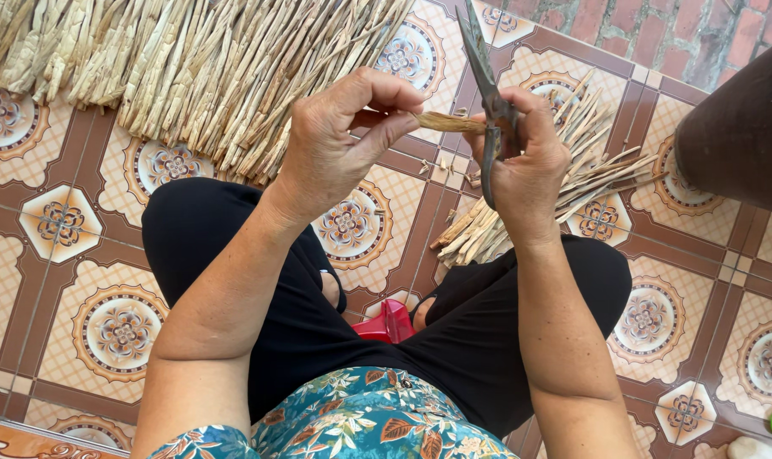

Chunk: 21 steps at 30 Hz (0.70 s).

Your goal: The person sits on a small stool and uses shears to trim the ends of thin, dried sticks. They pick up sticks from a pile on the left, trim them, and place the finished pieces into a separate pile on the right.

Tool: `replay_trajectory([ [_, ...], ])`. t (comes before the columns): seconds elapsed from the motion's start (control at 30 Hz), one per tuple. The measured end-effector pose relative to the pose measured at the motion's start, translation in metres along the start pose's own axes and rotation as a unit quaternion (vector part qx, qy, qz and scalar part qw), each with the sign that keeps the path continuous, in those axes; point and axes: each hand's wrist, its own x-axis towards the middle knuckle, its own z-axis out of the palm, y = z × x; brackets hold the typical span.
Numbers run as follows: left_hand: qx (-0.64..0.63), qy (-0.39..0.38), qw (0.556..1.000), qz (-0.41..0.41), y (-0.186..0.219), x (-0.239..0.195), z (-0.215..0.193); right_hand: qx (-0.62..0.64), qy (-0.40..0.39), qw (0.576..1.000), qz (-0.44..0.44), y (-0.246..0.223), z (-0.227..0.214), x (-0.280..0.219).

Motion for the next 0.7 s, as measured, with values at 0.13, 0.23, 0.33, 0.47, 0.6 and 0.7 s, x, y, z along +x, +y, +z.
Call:
replay_trajectory([
  [0.13,0.037,-0.009,0.999,0.0,0.001,-0.001,0.001,-0.005,0.014,0.999,-0.034,0.0,-0.003,0.0],
  [0.23,0.097,-0.026,0.995,0.019,-0.003,0.0,0.002,-0.034,0.025,0.998,-0.051,0.003,-0.006,0.001],
  [0.33,0.149,-0.037,0.988,0.032,-0.011,-0.007,0.01,-0.068,0.025,0.996,-0.05,0.009,-0.01,-0.001],
  [0.47,0.242,-0.039,0.969,-0.001,-0.035,-0.013,0.028,-0.07,0.018,0.994,-0.088,0.022,-0.015,0.007],
  [0.6,0.08,-0.002,0.974,-0.213,-0.075,-0.016,0.047,-0.032,0.065,0.996,-0.043,0.034,-0.032,0.01],
  [0.7,-0.07,0.034,0.955,-0.287,-0.11,-0.021,0.071,0.033,0.094,0.99,-0.099,0.042,-0.046,0.009],
])
